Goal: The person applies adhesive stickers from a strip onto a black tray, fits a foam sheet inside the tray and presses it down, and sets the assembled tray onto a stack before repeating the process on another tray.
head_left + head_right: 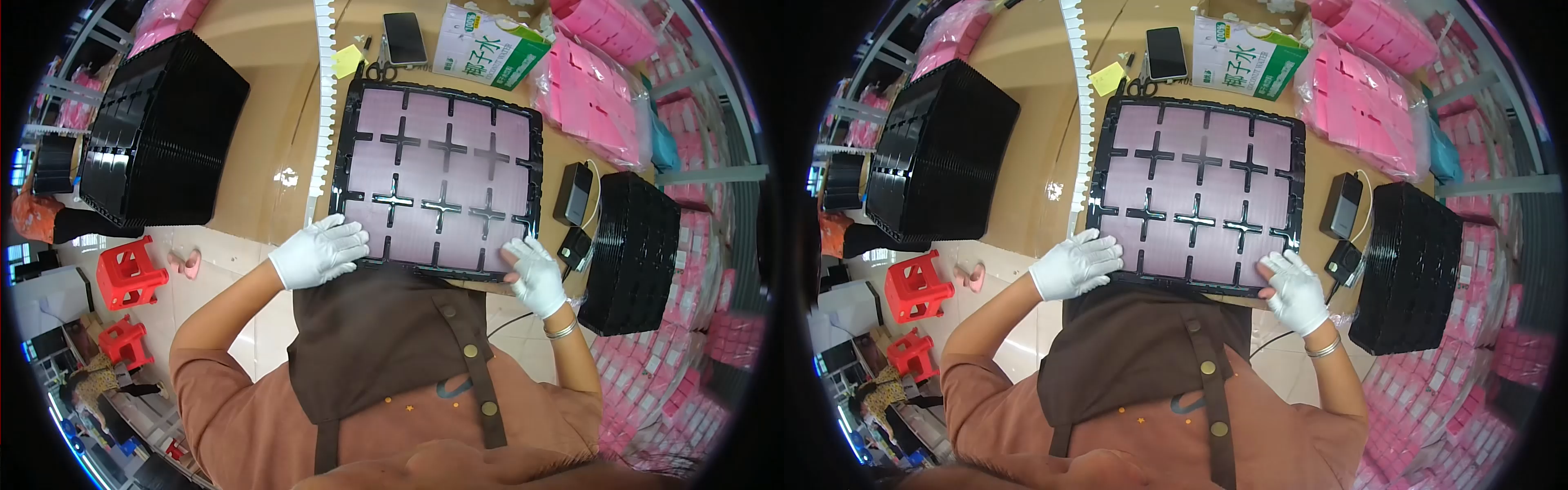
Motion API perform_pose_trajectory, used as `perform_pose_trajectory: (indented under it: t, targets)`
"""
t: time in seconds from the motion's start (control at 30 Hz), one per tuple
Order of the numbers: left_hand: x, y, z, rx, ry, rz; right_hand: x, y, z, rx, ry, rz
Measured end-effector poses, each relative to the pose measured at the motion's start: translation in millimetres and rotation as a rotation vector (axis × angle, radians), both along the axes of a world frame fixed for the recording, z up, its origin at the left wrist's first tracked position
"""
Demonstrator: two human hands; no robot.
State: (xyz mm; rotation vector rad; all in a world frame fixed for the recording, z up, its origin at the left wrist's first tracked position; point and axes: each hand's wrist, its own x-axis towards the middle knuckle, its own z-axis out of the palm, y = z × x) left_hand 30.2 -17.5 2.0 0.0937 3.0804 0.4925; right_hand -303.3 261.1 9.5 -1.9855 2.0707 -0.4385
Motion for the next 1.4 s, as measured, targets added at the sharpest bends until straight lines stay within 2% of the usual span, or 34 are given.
perform_pose_trajectory:
  t: [0.1, 0.23, 0.27, 0.3, 0.37, 0.4, 0.43, 0.5, 0.57, 0.63, 0.73, 0.83, 0.87, 0.9, 0.93, 1.03, 1.07, 1.1, 1.17, 1.23, 1.27, 1.3, 1.37, 1.4]
  targets:
    - [6.7, 6.7, 6.2, 0.164, -0.104, 0.044, -2.5, 14.6, 0.8, 0.103, -0.062, 0.145]
    - [10.0, 0.5, 1.9, 0.174, 0.188, 0.308, -17.8, 16.5, 9.9, -0.119, -0.012, -0.048]
    - [8.8, -5.0, -3.9, 0.220, 0.142, 0.406, -16.3, 14.1, 3.4, -0.272, 0.076, -0.222]
    - [1.6, 10.9, 0.3, 0.259, 0.193, 0.779, -17.2, 21.7, -9.8, -0.199, 0.104, -0.519]
    - [-1.2, 22.9, -8.4, 0.328, 0.062, 1.066, -4.9, 22.4, -17.6, -0.148, -0.070, -0.692]
    - [-5.0, 29.7, -12.4, 0.354, 0.045, 1.085, -0.1, 24.3, -19.8, 0.138, -0.052, -0.698]
    - [-8.3, 35.3, -15.8, 0.376, 0.026, 1.107, 13.5, 22.0, -29.1, 0.005, -0.109, -0.716]
    - [-15.9, 41.0, -19.5, 0.399, 0.019, 1.164, 31.1, 13.3, -35.5, -0.055, -0.131, -0.856]
    - [-22.1, 44.0, -19.9, 0.398, 0.056, 1.247, 31.5, 16.0, -50.4, -0.105, -0.083, -0.886]
    - [-20.1, 46.7, -34.6, 0.234, 0.178, 1.215, 33.1, 17.2, -58.5, -0.161, -0.064, -0.867]
    - [-16.4, 48.8, -47.4, 0.274, 0.317, 1.232, 36.7, 25.6, -50.0, -0.336, -0.160, -0.882]
    - [-4.3, 53.5, -54.2, 0.541, 0.515, 1.396, 53.6, 17.9, 11.7, -0.547, -0.316, -0.874]
    - [4.4, 54.4, -41.1, 0.784, 0.622, 1.453, 57.3, 12.8, 28.1, -0.605, -0.365, -0.824]
    - [15.1, 50.2, -29.8, 1.170, 0.900, 1.362, 59.8, 7.1, 42.4, -0.663, -0.411, -0.778]
    - [28.3, 45.7, -6.0, 1.281, 1.132, 1.330, 63.0, -5.4, 57.0, -0.743, -0.475, -0.761]
    - [107.2, 35.1, 104.7, 1.006, 1.481, 1.326, 66.8, -49.5, 96.5, -0.812, -0.632, -0.369]
    - [117.8, 43.2, 157.1, 0.950, 1.636, 1.280, 64.0, -63.3, 92.9, -0.804, -0.538, -0.369]
    - [138.0, 44.5, 179.1, 0.752, 1.735, 1.276, 65.4, -75.2, 90.6, -0.801, -0.601, -0.323]
    - [171.5, 44.8, 213.6, 0.249, 1.869, 1.312, 65.5, -87.4, 82.2, -0.539, -0.659, -0.321]
    - [192.4, 29.8, 222.3, -0.496, 1.466, 1.518, 76.9, -104.1, 64.4, -0.513, -0.693, -0.274]
    - [189.7, 18.2, 224.4, -0.691, 1.277, 1.460, 83.3, -108.9, 57.6, -0.461, -0.711, -0.282]
    - [180.2, 4.0, 228.9, -0.600, 1.202, 1.275, 88.8, -112.5, 51.7, -0.408, -0.727, -0.289]
    - [169.4, -33.2, 223.3, -0.671, 0.997, 1.196, 94.8, -117.7, 41.2, -0.379, -0.732, -0.275]
    - [169.3, -59.2, 215.3, -0.825, 0.954, 1.067, 95.5, -118.7, 36.8, -0.376, -0.713, -0.259]
